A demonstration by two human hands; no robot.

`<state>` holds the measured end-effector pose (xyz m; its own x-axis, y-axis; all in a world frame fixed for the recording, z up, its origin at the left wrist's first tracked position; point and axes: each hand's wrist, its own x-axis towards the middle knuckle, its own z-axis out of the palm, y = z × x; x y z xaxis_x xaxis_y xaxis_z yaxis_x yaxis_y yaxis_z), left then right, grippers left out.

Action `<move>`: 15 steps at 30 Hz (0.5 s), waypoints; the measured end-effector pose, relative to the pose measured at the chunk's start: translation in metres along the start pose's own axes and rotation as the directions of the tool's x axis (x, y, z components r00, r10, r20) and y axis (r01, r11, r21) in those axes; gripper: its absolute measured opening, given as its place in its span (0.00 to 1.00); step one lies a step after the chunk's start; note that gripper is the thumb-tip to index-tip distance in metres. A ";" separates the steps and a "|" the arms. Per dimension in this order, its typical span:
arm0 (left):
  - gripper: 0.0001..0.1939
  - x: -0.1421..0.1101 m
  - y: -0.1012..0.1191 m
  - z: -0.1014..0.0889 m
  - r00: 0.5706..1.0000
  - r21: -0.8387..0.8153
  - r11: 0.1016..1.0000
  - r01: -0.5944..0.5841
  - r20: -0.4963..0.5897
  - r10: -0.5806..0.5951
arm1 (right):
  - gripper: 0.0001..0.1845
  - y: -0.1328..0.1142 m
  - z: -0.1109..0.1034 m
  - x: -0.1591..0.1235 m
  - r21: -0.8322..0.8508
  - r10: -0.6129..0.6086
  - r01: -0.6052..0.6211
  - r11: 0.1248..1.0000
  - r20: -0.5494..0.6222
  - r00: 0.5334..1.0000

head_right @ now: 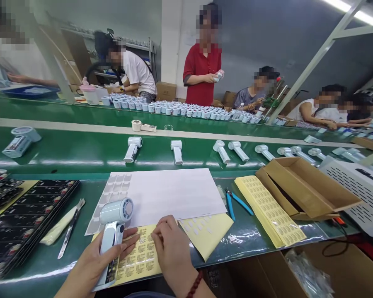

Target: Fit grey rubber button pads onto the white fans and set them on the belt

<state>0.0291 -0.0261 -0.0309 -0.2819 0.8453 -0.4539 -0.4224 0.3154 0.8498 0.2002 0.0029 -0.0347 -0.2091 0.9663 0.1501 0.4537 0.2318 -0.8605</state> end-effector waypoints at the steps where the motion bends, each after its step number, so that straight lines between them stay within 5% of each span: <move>1: 0.28 0.000 0.001 0.001 1.000 -0.001 1.000 0.004 -0.002 -0.004 | 0.08 0.000 -0.004 0.000 0.022 -0.008 0.007 1.000 0.020 1.000; 9: 0.23 -0.015 0.021 0.009 0.992 -0.096 0.988 0.124 -0.016 -0.126 | 0.05 -0.038 -0.017 -0.007 0.441 0.081 -0.144 0.886 0.159 0.984; 15: 0.13 -0.016 0.028 0.013 0.985 -0.163 0.981 0.101 -0.123 -0.122 | 0.05 -0.070 -0.004 -0.001 0.388 0.062 -0.160 0.908 0.254 0.965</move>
<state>0.0323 -0.0251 0.0038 -0.3320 0.7412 -0.5834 -0.5833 0.3247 0.7445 0.1725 -0.0134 0.0276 -0.3934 0.9188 -0.0319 0.1096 0.0124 -0.9939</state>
